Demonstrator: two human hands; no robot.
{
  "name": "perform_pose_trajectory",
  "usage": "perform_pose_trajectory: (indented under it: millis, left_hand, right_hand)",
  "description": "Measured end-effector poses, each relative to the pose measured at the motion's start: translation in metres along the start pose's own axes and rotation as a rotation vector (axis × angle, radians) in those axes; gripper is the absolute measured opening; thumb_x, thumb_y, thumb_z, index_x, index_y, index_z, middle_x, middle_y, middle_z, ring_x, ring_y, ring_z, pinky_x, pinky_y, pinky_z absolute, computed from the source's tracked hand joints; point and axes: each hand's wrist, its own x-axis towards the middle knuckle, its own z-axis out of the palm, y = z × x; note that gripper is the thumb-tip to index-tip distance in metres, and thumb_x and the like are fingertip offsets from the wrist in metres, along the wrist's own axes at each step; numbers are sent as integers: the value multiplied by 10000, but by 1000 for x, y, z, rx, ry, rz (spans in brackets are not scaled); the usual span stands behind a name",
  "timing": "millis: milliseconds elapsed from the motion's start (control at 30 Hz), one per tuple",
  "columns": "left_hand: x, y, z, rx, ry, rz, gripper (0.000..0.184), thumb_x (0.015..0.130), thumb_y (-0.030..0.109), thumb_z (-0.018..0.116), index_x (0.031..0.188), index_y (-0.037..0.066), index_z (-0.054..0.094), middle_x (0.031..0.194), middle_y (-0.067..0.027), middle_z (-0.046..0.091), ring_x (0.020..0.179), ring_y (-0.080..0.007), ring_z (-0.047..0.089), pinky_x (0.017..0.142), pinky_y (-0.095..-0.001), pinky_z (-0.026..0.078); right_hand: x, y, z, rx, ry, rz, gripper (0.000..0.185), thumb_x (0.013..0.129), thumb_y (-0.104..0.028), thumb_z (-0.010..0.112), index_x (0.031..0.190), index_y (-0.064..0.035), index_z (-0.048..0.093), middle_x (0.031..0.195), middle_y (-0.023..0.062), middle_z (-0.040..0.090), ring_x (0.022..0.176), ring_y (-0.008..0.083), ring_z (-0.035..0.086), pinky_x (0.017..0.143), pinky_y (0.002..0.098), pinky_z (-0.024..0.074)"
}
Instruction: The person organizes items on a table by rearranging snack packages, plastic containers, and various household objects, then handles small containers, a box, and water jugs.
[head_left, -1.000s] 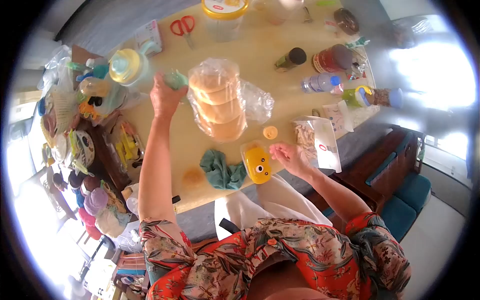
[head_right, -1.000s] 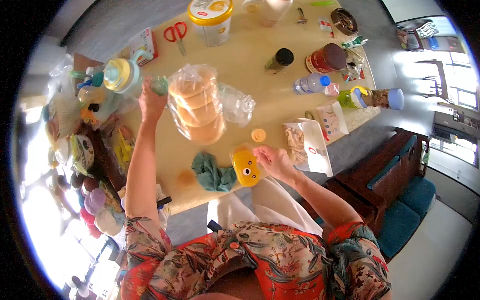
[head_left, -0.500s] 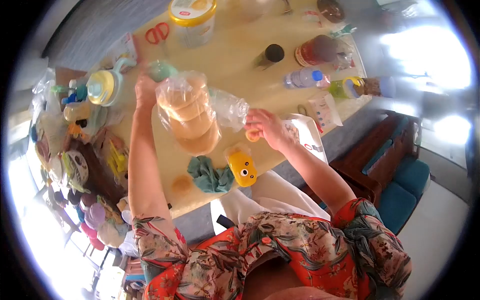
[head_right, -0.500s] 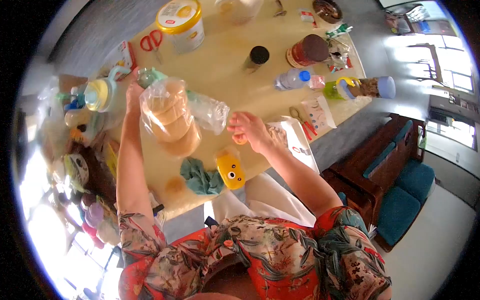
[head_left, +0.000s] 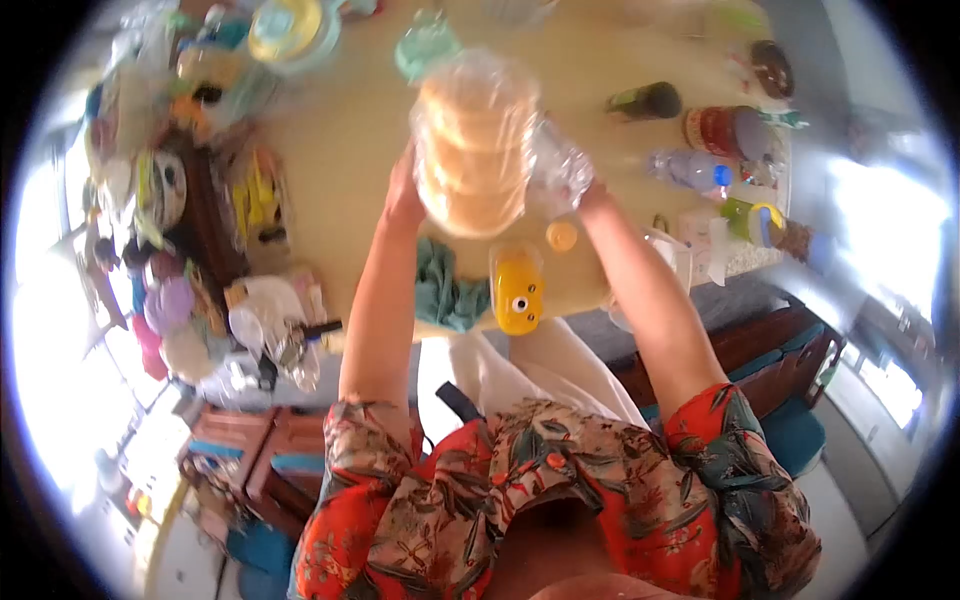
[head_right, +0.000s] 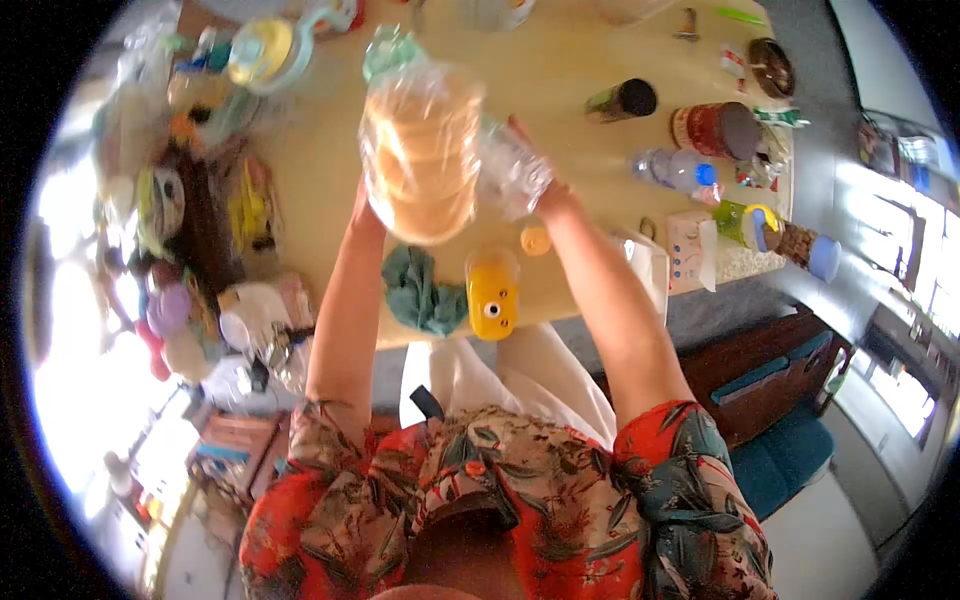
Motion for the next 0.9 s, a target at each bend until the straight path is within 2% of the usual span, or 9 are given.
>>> perform_pose_trajectory:
  millis: [100,233,400,467,600,700,767,833,900]
  left_hand:
    - [-9,7,19,0,163,-101,498,934,367,369,1244,-20,422,1167,-102,533,1049,-182,515,905,-308,417]
    - [4,-33,8,123,-17,103,529,925,434,347,1165,-10,508,1090,-90,573,968,-159,540,892,-303,413]
    - [12,-39,70,233,217,-147,553,862,545,379,1163,101,512,913,-93,581,678,-176,577,551,-307,514]
    - [19,-42,83,276,183,-201,599,860,580,344,1210,113,478,1016,-109,558,841,-224,547,681,-400,500]
    - [22,-39,86,347,79,-221,583,857,568,353,1282,172,407,1009,-102,563,847,-210,553,676,-378,507]
    - [22,-43,69,478,247,-162,530,834,494,440,1192,106,481,857,-101,618,742,-209,595,553,-326,482]
    - [8,-30,37,734,256,7,550,801,458,514,1185,67,476,1014,-157,600,883,-263,587,660,-357,491]
    - [-25,12,5,901,401,16,558,756,369,600,1191,43,473,1090,-190,563,955,-293,563,747,-381,481]
    - [-36,26,-58,1486,793,312,517,712,221,669,1180,86,495,1199,-191,458,823,-292,589,755,-367,485]
  right_hand:
    - [-2,1,8,-50,208,-113,492,910,-373,394,1253,-20,406,1240,117,472,1089,247,496,904,377,435]
    - [-19,-10,20,-148,427,-293,477,904,-357,402,1244,-24,413,1236,115,475,1089,249,496,903,382,435]
    - [-54,-44,30,-257,683,-530,458,896,-338,412,1234,-29,422,1231,111,478,1090,252,496,903,387,434]
    - [-62,-56,34,-289,756,-613,451,893,-330,416,1230,-31,425,1229,110,480,1090,253,495,902,390,434]
    - [-68,-68,35,-332,852,-710,436,887,-315,424,1221,-35,432,1225,107,482,1090,255,495,902,394,433]
    - [-66,-68,35,-349,899,-751,426,882,-303,430,1215,-37,437,1222,105,484,1091,256,495,901,398,433]
    - [-62,-65,35,-360,928,-774,419,879,-295,435,1211,-39,441,1221,104,486,1091,257,495,901,400,433]
    - [-61,-58,35,-366,951,-783,412,876,-287,439,1207,-41,444,1219,103,487,1091,258,494,901,402,432]
    - [-60,-47,36,-370,973,-779,406,873,-279,443,1202,-43,448,1217,101,489,1091,259,494,900,404,432]
